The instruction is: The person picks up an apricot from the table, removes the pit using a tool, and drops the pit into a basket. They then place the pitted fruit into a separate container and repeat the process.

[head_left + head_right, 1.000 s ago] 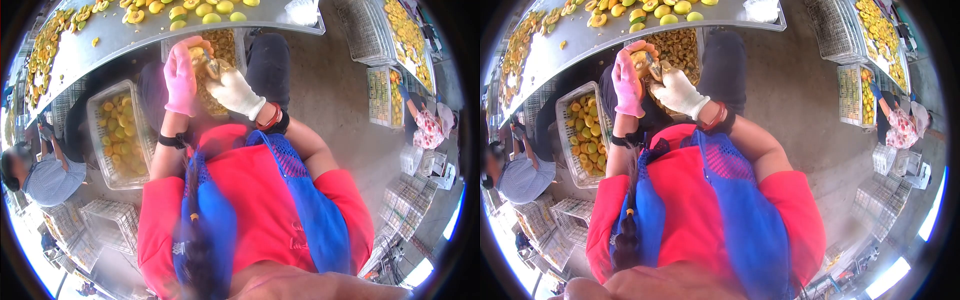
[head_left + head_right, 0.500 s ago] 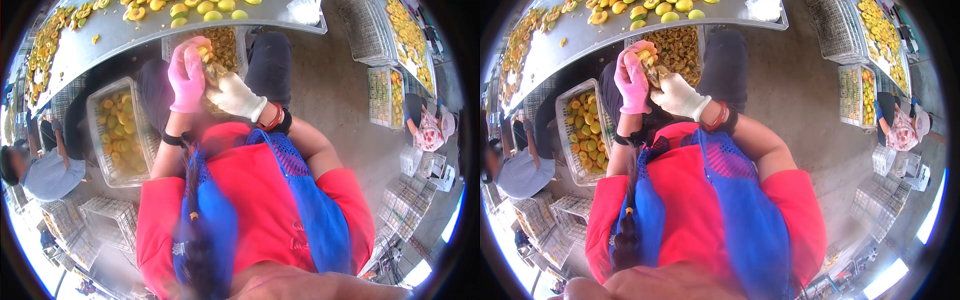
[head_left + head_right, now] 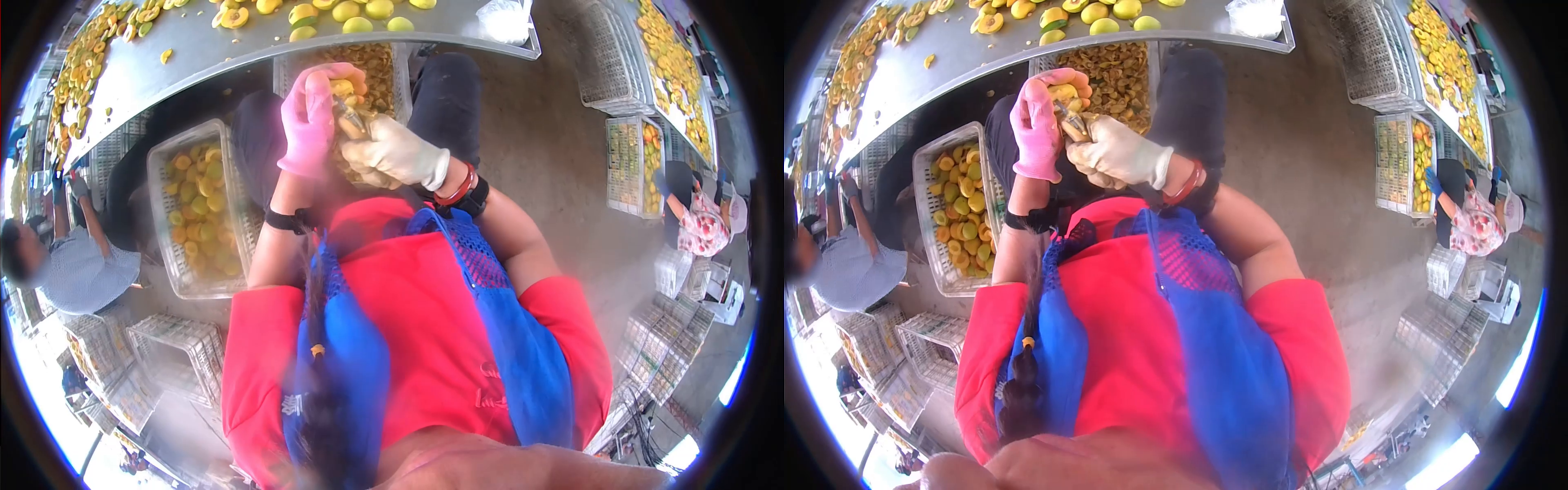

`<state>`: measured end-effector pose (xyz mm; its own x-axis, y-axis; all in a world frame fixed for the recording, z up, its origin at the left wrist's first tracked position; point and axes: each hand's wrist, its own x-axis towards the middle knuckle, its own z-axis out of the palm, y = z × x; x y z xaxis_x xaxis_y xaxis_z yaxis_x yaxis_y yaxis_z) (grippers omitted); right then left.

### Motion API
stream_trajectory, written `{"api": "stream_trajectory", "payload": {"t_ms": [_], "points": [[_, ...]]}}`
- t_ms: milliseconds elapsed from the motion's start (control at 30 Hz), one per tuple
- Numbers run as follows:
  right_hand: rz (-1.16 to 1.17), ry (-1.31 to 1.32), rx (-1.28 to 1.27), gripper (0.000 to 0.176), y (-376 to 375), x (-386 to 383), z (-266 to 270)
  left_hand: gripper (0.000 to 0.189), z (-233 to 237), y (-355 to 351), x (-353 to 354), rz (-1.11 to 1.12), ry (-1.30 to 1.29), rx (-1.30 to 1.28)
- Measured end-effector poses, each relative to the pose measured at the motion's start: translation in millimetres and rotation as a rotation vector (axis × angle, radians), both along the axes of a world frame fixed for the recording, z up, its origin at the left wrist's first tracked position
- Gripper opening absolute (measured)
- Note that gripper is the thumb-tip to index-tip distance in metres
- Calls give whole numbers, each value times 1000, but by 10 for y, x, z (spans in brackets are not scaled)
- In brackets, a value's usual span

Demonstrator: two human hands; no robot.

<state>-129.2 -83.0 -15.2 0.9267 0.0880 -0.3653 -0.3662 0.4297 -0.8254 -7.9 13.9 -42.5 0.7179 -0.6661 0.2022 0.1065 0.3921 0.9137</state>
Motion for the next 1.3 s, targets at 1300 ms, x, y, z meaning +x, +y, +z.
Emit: {"api": "stream_trajectory", "payload": {"t_ms": [1300], "points": [[-65, -26, -882, 52, -256, 643, -986, 50, -669, 2227, 1662, 939, -147, 1328]]}}
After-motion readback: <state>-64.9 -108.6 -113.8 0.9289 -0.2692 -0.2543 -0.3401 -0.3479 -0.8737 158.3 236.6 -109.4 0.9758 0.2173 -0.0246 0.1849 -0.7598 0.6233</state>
